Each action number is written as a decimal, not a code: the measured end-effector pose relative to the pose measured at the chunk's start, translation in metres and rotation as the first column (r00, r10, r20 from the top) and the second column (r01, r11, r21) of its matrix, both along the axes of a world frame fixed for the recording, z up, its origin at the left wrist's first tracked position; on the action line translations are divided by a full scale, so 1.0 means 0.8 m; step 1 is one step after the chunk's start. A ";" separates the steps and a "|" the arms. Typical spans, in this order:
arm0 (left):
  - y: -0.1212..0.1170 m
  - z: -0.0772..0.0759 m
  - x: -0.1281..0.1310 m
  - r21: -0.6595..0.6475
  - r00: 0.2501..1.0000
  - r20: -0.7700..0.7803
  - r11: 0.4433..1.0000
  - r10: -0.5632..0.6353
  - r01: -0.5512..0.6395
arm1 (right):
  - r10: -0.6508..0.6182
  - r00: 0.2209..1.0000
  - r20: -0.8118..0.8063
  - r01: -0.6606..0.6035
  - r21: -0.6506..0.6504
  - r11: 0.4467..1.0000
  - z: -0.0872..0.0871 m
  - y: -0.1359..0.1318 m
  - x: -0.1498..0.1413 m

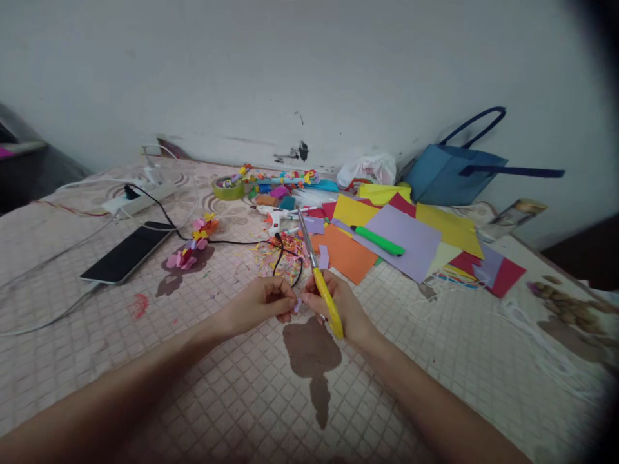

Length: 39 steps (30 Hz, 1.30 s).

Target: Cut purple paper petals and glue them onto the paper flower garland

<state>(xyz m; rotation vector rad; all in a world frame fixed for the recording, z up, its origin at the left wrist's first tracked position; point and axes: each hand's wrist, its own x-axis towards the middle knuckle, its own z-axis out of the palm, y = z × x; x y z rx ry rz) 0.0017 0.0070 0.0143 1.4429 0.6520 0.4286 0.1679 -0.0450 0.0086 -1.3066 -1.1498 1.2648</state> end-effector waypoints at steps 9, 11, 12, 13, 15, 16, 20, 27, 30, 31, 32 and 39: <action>0.000 0.004 0.000 0.028 0.998 0.034 0.998 0.060 -0.061 | -0.020 0.994 -0.112 0.022 0.020 1.000 -0.003 -0.001 -0.001; 0.001 0.004 0.000 0.019 0.997 0.049 0.998 0.058 -0.059 | -0.009 0.993 -0.117 0.010 0.007 1.000 -0.002 -0.002 -0.002; 0.001 0.004 -0.001 0.016 0.997 0.050 0.998 0.053 -0.054 | -0.004 0.994 -0.109 0.004 0.000 1.000 -0.001 -0.003 -0.002; 0.000 0.004 -0.001 0.014 0.998 0.049 0.999 0.049 -0.050 | 0.001 0.996 -0.095 -0.001 -0.005 1.000 -0.001 -0.004 -0.002; 0.000 0.004 -0.001 0.008 0.998 0.047 0.999 0.043 -0.043 | 0.009 0.999 -0.052 -0.009 -0.004 1.000 0.000 -0.004 -0.002; -0.001 0.005 -0.001 0.004 0.998 0.043 0.999 0.041 -0.041 | 0.011 1.000 -0.027 -0.011 0.002 1.000 0.000 -0.004 -0.002; 0.000 0.004 -0.001 0.004 0.999 0.019 0.999 0.035 -0.035 | 0.026 0.999 0.035 -0.027 0.016 1.000 -0.004 0.000 -0.001; 0.001 -0.013 0.001 -0.063 0.998 0.037 0.997 0.057 -0.054 | -0.027 0.997 0.076 0.023 0.055 0.998 -0.016 0.002 -0.002; 0.000 -0.014 0.001 -0.102 0.997 0.040 0.993 0.066 -0.062 | -0.023 0.998 0.061 0.023 0.013 1.000 -0.013 -0.001 -0.003; 0.001 -0.012 0.000 -0.111 0.997 0.039 0.992 0.066 -0.061 | -0.017 0.999 0.044 0.017 0.005 1.000 -0.012 -0.001 -0.003; 0.003 -0.009 -0.001 -0.117 0.997 0.040 0.991 0.064 -0.059 | -0.008 1.000 0.022 0.008 0.002 1.000 -0.011 -0.002 -0.002; 0.015 0.010 -0.010 -0.126 0.991 0.087 0.988 0.106 -0.095 | 0.054 0.991 -0.124 -0.048 0.053 0.997 -0.009 -0.002 0.003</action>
